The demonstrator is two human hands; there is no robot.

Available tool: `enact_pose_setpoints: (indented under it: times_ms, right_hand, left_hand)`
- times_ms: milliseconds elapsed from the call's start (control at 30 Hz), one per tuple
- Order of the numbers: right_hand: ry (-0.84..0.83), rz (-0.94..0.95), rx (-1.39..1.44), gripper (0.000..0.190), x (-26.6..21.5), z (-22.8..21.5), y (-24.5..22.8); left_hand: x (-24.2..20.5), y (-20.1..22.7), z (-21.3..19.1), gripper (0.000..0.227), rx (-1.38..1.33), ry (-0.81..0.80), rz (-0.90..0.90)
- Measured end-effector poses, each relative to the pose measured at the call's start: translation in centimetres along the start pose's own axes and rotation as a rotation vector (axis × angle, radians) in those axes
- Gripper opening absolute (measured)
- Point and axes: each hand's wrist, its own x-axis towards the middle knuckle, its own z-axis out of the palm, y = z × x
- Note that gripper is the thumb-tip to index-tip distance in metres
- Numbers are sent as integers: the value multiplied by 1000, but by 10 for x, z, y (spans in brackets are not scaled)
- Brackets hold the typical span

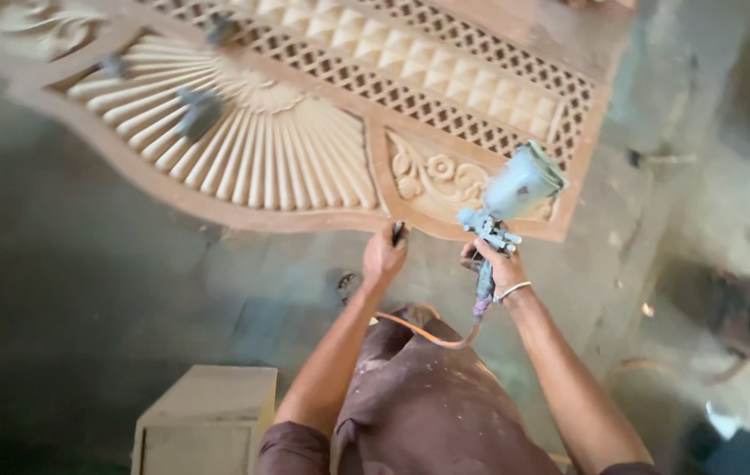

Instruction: The person sands a large carved wooden panel using a sanding block, focusing on intricate lattice and floral details. They then use a spray gun to apply a finish to the entire surface of the panel.

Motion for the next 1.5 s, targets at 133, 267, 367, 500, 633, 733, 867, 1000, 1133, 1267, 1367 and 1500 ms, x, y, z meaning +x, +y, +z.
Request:
enact_pose_setpoints:
  times_ms: [133, 267, 367, 500, 633, 733, 867, 1000, 1133, 1267, 1367, 1500]
  right_hand:
    - [206, 60, -57, 30, 16, -64, 21]
    - [572, 148, 51, 11, 36, -130, 35]
    - [754, 121, 181, 7, 55, -162, 30]
    - [657, 116, 268, 9, 102, -171, 9]
    - [459, 114, 264, 2, 162, -156, -11]
    - [289, 208, 162, 12, 196, -122, -22]
    - [89, 281, 175, 11, 218, -55, -41]
    - [-130, 357, 170, 14, 233, -10, -67]
    - [-223, 362, 224, 12, 254, -6, -88]
    - [-104, 434, 179, 13, 247, -54, -92]
    - [40, 444, 63, 14, 228, -114, -95]
    - [257, 468, 54, 16, 201, -194, -95]
  left_hand:
    - [18, 26, -22, 30, 219, -110, 299]
    - [29, 31, -32, 38, 289, -173, 488]
    - [27, 29, -33, 42, 300, -243, 498]
    - [40, 31, -47, 40, 318, -260, 461]
    - [56, 35, -52, 35, 326, -243, 414]
    - [71, 43, -47, 36, 351, -171, 431]
    - [89, 61, -34, 43, 299, -131, 381]
    - [113, 79, -13, 38, 318, -185, 275]
    - [150, 97, 21, 35, 404, -88, 433]
    - [185, 114, 67, 47, 491, -115, 518]
    - [202, 129, 103, 51, 462, -152, 582]
    - [206, 148, 137, 56, 514, -305, 581]
